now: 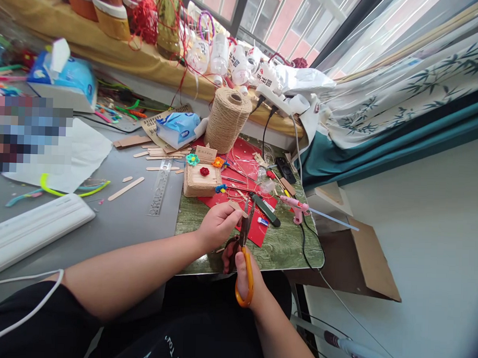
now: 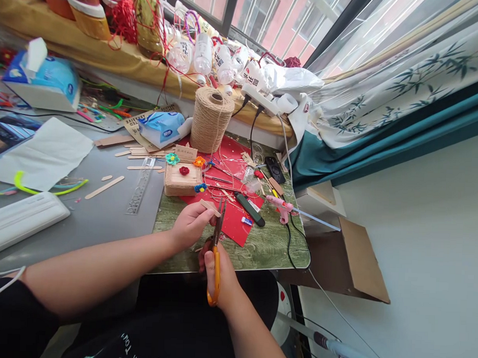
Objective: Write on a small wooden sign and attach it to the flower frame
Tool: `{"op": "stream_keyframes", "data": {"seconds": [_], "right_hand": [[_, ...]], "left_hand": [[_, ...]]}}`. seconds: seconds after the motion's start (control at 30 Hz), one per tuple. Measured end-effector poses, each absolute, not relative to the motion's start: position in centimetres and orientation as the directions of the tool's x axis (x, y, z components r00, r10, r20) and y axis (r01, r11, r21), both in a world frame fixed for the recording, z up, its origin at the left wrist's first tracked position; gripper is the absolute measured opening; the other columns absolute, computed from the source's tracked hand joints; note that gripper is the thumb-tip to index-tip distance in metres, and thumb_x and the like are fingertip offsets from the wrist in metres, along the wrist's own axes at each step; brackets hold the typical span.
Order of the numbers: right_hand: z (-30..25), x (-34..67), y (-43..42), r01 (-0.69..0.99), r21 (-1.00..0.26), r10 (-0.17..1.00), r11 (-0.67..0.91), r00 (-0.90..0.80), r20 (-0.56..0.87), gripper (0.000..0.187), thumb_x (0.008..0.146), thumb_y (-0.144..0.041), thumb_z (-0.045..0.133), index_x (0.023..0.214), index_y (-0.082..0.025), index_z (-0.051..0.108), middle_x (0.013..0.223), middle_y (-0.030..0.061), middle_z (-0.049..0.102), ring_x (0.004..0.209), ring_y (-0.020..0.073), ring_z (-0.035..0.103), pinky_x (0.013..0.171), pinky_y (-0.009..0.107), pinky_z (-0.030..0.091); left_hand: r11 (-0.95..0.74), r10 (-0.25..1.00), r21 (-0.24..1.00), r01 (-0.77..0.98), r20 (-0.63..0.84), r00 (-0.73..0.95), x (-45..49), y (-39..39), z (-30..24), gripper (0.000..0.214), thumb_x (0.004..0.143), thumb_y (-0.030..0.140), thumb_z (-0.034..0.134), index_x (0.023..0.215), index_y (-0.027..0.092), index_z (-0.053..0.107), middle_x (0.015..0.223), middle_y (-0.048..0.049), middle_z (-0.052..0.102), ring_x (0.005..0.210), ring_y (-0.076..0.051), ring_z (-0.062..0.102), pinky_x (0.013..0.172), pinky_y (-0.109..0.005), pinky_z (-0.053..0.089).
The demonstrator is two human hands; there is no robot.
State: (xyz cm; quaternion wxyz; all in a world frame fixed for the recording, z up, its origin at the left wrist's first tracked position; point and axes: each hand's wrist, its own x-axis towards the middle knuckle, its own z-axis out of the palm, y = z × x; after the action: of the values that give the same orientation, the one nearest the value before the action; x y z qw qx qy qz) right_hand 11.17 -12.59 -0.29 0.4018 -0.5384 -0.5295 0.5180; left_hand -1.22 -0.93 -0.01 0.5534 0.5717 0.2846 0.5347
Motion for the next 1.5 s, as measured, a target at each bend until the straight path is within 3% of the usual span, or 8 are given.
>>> {"op": "stream_keyframes", "data": {"seconds": [0.27, 0.5, 0.83, 1.17, 1.37, 1.5], "right_hand": [[0.1, 11.3, -12.5, 0.311, -0.948, 0.993, -0.072, -0.066, -0.097, 0.043, 0.103, -0.065, 0.042, 0.093, -0.025, 0.055, 0.076, 0.003, 0.055, 0.063, 0.0202, 0.05, 0.057, 0.033, 0.044], [-0.3, 11.4, -12.3, 0.306, -0.951, 0.993, -0.042, -0.088, -0.072, 0.045, 0.104, -0.066, 0.04, 0.092, -0.024, 0.053, 0.07, 0.0012, 0.053, 0.06, 0.0192, 0.049, 0.057, 0.033, 0.04], [-0.6, 11.6, -12.6, 0.273, -0.961, 0.994, -0.038, -0.092, -0.066, 0.046, 0.103, -0.067, 0.04, 0.1, -0.025, 0.058, 0.088, 0.0078, 0.06, 0.074, 0.0241, 0.057, 0.066, 0.038, 0.049], [0.6, 11.9, -12.3, 0.324, -0.946, 0.976, 0.008, -0.207, -0.063, 0.053, 0.105, -0.067, 0.029, 0.116, -0.022, 0.055, 0.103, 0.0119, 0.062, 0.08, 0.025, 0.06, 0.076, 0.044, 0.052], [-0.3, 11.8, -12.1, 0.292, -0.956, 0.982, -0.001, -0.18, -0.056, 0.052, 0.104, -0.068, 0.031, 0.112, -0.022, 0.054, 0.099, 0.0103, 0.06, 0.077, 0.0237, 0.058, 0.071, 0.041, 0.053], [-1.3, 11.8, -12.1, 0.272, -0.962, 0.994, -0.024, -0.1, -0.053, 0.051, 0.103, -0.07, 0.034, 0.098, -0.024, 0.054, 0.085, 0.006, 0.056, 0.069, 0.0218, 0.054, 0.061, 0.036, 0.05]], "left_hand": [[-0.27, 0.916, 0.931, -0.245, 0.327, 0.234, -1.4, -0.9, 0.2, 0.033, 0.1, 0.035, 0.053, 0.076, 0.018, 0.068, 0.073, -0.0026, 0.066, 0.07, -0.015, 0.063, 0.07, -0.029, 0.052], [-0.31, 0.903, 0.918, -0.247, 0.366, 0.224, -1.5, -1.0, 0.5, 0.033, 0.1, 0.031, 0.053, 0.074, 0.019, 0.068, 0.073, -0.002, 0.067, 0.071, -0.015, 0.064, 0.071, -0.029, 0.052], [-0.328, 0.893, 0.916, -0.231, 0.38, 0.24, -1.7, -1.1, 0.8, 0.037, 0.101, 0.03, 0.053, 0.069, 0.019, 0.067, 0.076, -0.0035, 0.072, 0.075, -0.015, 0.066, 0.076, -0.03, 0.053], [-0.319, 0.899, 0.919, -0.232, 0.371, 0.234, -1.4, -1.0, 0.5, 0.036, 0.1, 0.028, 0.053, 0.068, 0.018, 0.066, 0.076, -0.0028, 0.072, 0.076, -0.014, 0.067, 0.077, -0.028, 0.053], [-0.31, 0.896, 0.921, -0.236, 0.366, 0.251, -1.4, -1.0, 0.7, 0.037, 0.1, 0.027, 0.053, 0.067, 0.018, 0.066, 0.075, -0.0021, 0.071, 0.075, -0.014, 0.066, 0.077, -0.027, 0.052], [-0.292, 0.899, 0.923, -0.249, 0.354, 0.258, -1.3, -1.0, 0.5, 0.038, 0.101, 0.028, 0.052, 0.067, 0.018, 0.066, 0.075, -0.0025, 0.071, 0.076, -0.014, 0.066, 0.078, -0.028, 0.052]]}}
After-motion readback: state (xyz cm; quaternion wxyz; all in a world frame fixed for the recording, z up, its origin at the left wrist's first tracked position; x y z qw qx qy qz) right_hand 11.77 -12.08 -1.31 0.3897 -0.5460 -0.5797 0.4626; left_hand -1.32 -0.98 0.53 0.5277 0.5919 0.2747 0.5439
